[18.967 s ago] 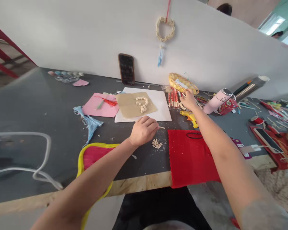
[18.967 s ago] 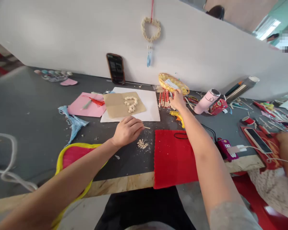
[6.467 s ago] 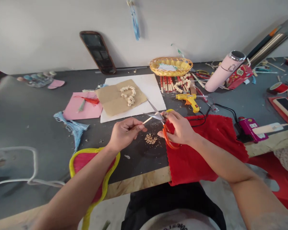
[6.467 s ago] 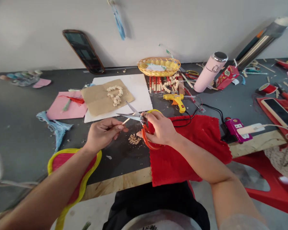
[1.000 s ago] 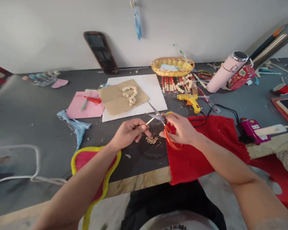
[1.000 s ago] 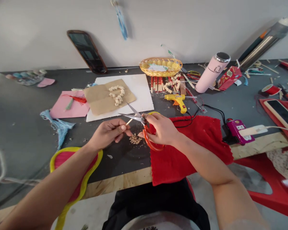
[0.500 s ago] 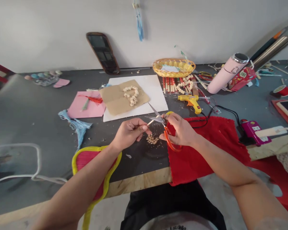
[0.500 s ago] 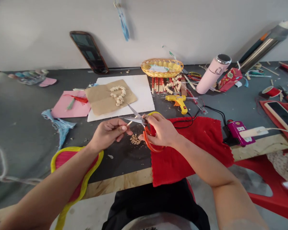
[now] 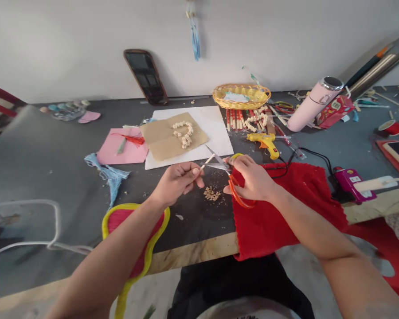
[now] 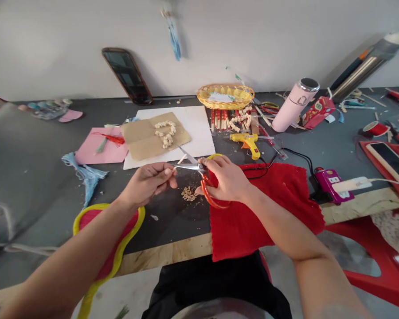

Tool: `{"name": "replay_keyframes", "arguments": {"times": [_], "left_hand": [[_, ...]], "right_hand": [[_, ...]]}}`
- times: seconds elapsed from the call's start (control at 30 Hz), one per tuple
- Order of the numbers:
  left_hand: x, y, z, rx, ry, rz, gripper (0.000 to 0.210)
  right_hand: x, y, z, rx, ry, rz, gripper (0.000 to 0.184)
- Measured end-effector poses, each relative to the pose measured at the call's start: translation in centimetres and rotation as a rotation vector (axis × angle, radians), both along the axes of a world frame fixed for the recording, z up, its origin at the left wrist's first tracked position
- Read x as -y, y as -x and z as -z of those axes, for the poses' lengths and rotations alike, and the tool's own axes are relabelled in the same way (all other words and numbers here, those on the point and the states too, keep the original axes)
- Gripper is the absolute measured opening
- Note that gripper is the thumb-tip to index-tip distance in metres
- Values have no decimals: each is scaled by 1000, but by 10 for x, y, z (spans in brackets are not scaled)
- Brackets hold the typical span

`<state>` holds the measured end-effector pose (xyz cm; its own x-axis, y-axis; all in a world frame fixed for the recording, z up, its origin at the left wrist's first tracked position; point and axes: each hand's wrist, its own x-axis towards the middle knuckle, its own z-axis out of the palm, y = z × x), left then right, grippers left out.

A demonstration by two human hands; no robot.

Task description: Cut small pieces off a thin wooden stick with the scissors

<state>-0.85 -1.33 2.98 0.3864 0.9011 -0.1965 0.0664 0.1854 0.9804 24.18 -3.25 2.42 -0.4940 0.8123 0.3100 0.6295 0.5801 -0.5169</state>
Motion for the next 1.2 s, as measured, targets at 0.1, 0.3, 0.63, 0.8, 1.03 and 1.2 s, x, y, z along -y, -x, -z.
{"name": "replay_keyframes", "arguments": {"times": [0.1,0.3,0.63,0.8,1.03,1.2], "left_hand": [[-7,6,-2,-32,17,-18,34],[-12,13,-3,-221,-15,56,24],[-4,7,5,-764,-464,120,22],[-3,6,6,-807,-616,143,24],[-4,5,13,-742,-688,131,22],[-3,3,22,-706,-724,111,24]], "right_hand": [[-6,-7,1,3,9,91,61],[-20,-23,12,183,-28,372,59],[-15,-25,14,421,16,289,51],[-12,-24,7,492,13,288,48],[-3,-22,-6,441,-134,355,33],[6,1,4,90,-122,-64,16]]}}
